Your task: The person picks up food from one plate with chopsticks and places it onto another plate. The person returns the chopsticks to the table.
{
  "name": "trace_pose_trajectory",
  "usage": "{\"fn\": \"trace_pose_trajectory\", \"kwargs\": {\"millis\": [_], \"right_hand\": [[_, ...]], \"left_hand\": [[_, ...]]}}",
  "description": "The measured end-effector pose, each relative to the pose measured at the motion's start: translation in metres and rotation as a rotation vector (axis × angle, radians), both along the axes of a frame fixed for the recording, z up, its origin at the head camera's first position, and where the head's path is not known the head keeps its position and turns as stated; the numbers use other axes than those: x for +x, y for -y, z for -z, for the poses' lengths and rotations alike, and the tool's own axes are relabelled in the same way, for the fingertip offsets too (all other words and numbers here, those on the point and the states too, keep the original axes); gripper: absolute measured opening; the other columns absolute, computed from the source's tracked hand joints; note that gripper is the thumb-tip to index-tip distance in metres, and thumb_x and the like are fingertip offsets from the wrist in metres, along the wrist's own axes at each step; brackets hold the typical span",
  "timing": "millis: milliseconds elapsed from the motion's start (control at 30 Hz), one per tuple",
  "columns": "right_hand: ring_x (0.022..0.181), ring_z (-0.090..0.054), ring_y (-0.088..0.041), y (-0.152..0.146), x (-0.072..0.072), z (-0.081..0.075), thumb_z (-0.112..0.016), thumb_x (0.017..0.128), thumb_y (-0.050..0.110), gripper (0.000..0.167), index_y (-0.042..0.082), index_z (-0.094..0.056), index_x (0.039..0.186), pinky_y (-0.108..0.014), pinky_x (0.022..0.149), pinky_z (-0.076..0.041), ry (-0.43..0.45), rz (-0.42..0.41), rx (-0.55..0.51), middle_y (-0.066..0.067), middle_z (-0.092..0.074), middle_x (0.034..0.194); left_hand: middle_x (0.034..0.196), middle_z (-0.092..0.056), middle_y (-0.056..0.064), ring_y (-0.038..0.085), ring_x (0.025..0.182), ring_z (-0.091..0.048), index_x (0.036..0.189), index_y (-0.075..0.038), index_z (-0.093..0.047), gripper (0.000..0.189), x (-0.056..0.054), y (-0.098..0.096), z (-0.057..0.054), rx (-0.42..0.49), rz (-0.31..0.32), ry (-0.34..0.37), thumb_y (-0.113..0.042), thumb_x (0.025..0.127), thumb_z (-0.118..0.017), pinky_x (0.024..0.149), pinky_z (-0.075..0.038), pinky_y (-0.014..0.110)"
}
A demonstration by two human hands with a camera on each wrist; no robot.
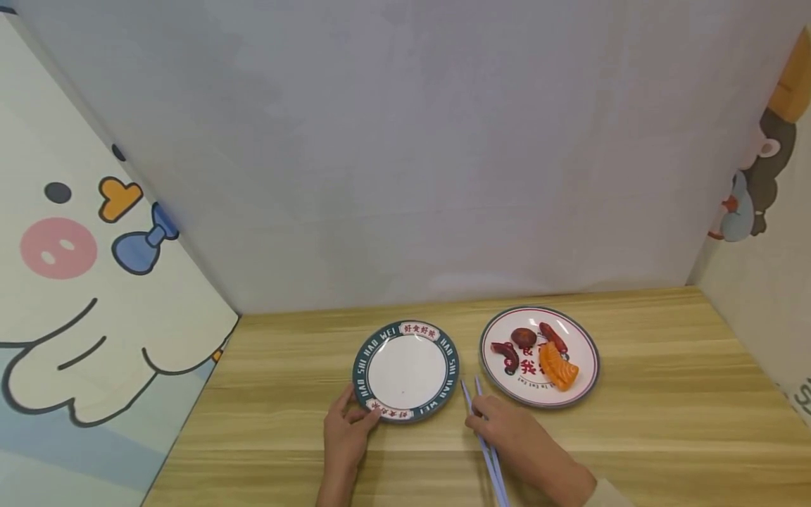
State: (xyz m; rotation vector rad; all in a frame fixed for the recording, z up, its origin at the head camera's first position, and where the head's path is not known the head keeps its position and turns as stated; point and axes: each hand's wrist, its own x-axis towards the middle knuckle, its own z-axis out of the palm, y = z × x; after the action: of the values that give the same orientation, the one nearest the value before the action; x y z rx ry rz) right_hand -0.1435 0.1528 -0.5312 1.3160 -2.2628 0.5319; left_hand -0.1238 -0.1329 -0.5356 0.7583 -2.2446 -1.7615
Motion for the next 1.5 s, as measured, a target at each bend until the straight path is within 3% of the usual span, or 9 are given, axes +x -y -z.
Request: {"fn": "trace_pose_trajectory", "kwargs": {"millis": [367,467,533,600,700,767,833,1133,1500], "right_hand": [[0.087,-0.059,-0.015,-0.0003,-0.0016,0.0013,-0.070,0.081,0.001,0.022,0.010,-0.074,0.101,-0.027,0.073,-0.055,-0.016,-0.037,-0.009,-0.002,-0.061,0.102],[0.086,-0.059,-0.015,-0.0007,-0.0014,0.0037,-0.063,0.097,0.007,0.012,0.011,-0.074,0.101,-0.026,0.073,-0.054,-0.023,-0.044,-0.006,-0.002,-0.061,0.102],[0.086,-0.059,-0.014,-0.0008,-0.0008,0.0051,-0.051,0.108,0.015,0.023,0.012,-0.073,0.101,-0.025,0.073,-0.054,-0.026,-0.043,0.001,-0.001,-0.061,0.103],[0.087,-0.059,-0.014,-0.0009,0.0001,0.0052,-0.047,0.110,0.017,0.028,0.012,-0.073,0.102,-0.025,0.072,-0.054,-0.018,-0.045,0.013,-0.001,-0.061,0.103],[0.085,-0.058,-0.012,-0.0003,0.0011,0.0044,-0.060,0.099,0.011,0.013,0.013,-0.072,0.101,-0.023,0.070,-0.053,-0.016,-0.045,0.027,0.001,-0.060,0.102],[0.084,-0.057,-0.011,0.0002,0.0016,0.0031,-0.068,0.086,0.005,0.016,0.013,-0.071,0.100,-0.022,0.067,-0.051,-0.011,-0.050,0.033,0.001,-0.059,0.101],[0.083,-0.057,-0.011,0.0007,0.0019,0.0022,-0.072,0.080,0.002,0.022,0.013,-0.071,0.099,-0.021,0.065,-0.050,-0.013,-0.053,0.038,0.001,-0.059,0.100],[0.080,-0.053,-0.010,0.0030,0.0030,-0.0004,-0.074,0.079,0.001,0.023,0.011,-0.073,0.100,-0.019,0.061,-0.047,0.008,-0.063,0.093,0.000,-0.056,0.098],[0.076,-0.053,-0.010,0.0076,0.0018,-0.0007,-0.086,0.068,-0.003,0.032,0.015,-0.069,0.089,-0.018,0.058,-0.046,-0.020,-0.066,0.162,0.004,-0.051,0.092]], "left_hand": [[0.133,-0.056,0.019,0.021,0.095,-0.064,0.153,0.007,-0.047,0.077,-0.0019,0.0003,0.0004,0.000,-0.001,0.016,0.006,0.084,-0.081,0.067,-0.054,0.022],[0.132,-0.056,0.019,0.021,0.094,-0.064,0.153,0.008,-0.047,0.077,-0.0016,0.0007,0.0005,-0.002,0.002,0.010,0.007,0.084,-0.081,0.067,-0.054,0.022],[0.131,-0.056,0.020,0.021,0.094,-0.064,0.152,0.009,-0.047,0.076,-0.0011,0.0007,0.0006,-0.002,0.004,0.004,0.008,0.084,-0.080,0.067,-0.055,0.021],[0.131,-0.056,0.020,0.021,0.094,-0.064,0.152,0.009,-0.047,0.076,-0.0005,0.0005,0.0005,-0.001,0.005,-0.003,0.009,0.084,-0.080,0.067,-0.055,0.021],[0.131,-0.056,0.020,0.021,0.094,-0.065,0.152,0.009,-0.047,0.076,-0.0002,0.0001,0.0000,-0.005,0.001,-0.001,0.009,0.084,-0.080,0.067,-0.055,0.022],[0.131,-0.056,0.020,0.021,0.094,-0.064,0.153,0.009,-0.047,0.076,-0.0004,-0.0003,-0.0003,-0.008,-0.001,0.002,0.009,0.084,-0.080,0.067,-0.056,0.023],[0.130,-0.057,0.019,0.022,0.095,-0.064,0.153,0.008,-0.047,0.076,-0.0006,-0.0008,-0.0010,-0.012,-0.003,0.007,0.008,0.085,-0.080,0.068,-0.057,0.023],[0.129,-0.057,0.019,0.022,0.095,-0.064,0.152,0.008,-0.048,0.074,0.0004,-0.0019,-0.0037,-0.013,-0.014,0.014,0.008,0.085,-0.081,0.067,-0.056,0.023],[0.129,-0.057,0.018,0.022,0.095,-0.064,0.152,0.008,-0.049,0.074,-0.0003,-0.0022,-0.0045,-0.015,-0.020,0.021,0.007,0.085,-0.081,0.067,-0.056,0.023]]}}
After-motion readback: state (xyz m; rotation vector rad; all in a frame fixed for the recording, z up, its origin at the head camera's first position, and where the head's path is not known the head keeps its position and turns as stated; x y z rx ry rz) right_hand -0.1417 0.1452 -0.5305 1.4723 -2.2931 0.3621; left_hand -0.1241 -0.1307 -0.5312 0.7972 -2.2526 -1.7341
